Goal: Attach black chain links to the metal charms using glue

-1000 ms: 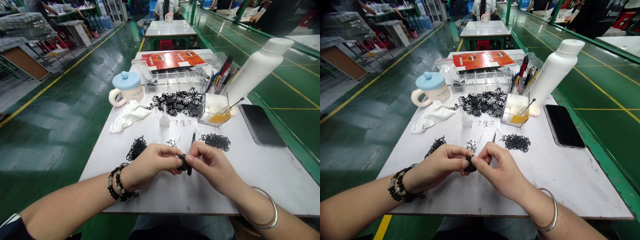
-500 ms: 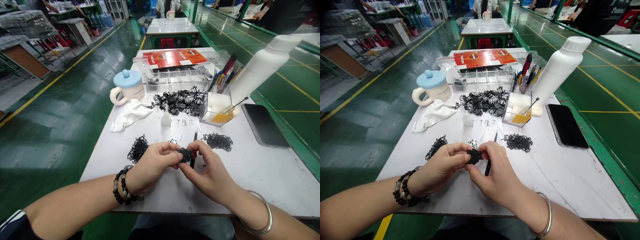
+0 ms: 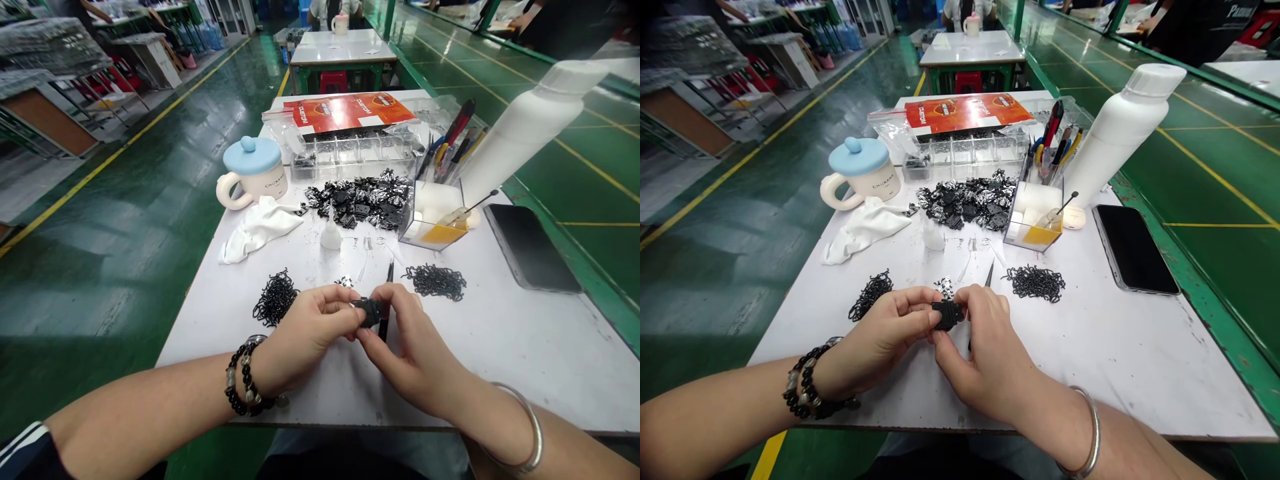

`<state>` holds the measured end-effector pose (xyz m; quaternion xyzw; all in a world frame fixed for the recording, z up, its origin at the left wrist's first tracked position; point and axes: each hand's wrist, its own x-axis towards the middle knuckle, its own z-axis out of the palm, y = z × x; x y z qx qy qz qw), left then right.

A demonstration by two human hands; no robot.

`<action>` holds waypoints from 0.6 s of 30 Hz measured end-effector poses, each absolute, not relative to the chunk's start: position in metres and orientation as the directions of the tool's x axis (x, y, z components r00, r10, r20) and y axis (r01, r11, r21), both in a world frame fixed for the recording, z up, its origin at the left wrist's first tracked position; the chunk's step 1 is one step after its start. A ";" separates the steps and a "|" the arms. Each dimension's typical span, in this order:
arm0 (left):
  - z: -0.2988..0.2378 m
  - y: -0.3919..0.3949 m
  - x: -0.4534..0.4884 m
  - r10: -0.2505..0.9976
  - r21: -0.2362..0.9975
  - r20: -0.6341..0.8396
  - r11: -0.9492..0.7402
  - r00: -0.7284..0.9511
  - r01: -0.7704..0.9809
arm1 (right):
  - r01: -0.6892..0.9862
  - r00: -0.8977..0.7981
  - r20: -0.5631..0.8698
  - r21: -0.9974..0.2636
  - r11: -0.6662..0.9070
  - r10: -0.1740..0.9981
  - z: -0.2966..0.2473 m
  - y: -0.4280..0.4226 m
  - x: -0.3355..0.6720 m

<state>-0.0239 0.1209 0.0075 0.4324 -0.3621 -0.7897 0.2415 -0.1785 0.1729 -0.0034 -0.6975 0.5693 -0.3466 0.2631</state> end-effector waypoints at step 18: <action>0.013 0.117 -0.024 -0.668 0.733 -0.508 -0.667 -0.544 0.134 | -0.416 0.106 0.126 -0.895 -0.159 -0.986 -0.002 0.166 -0.197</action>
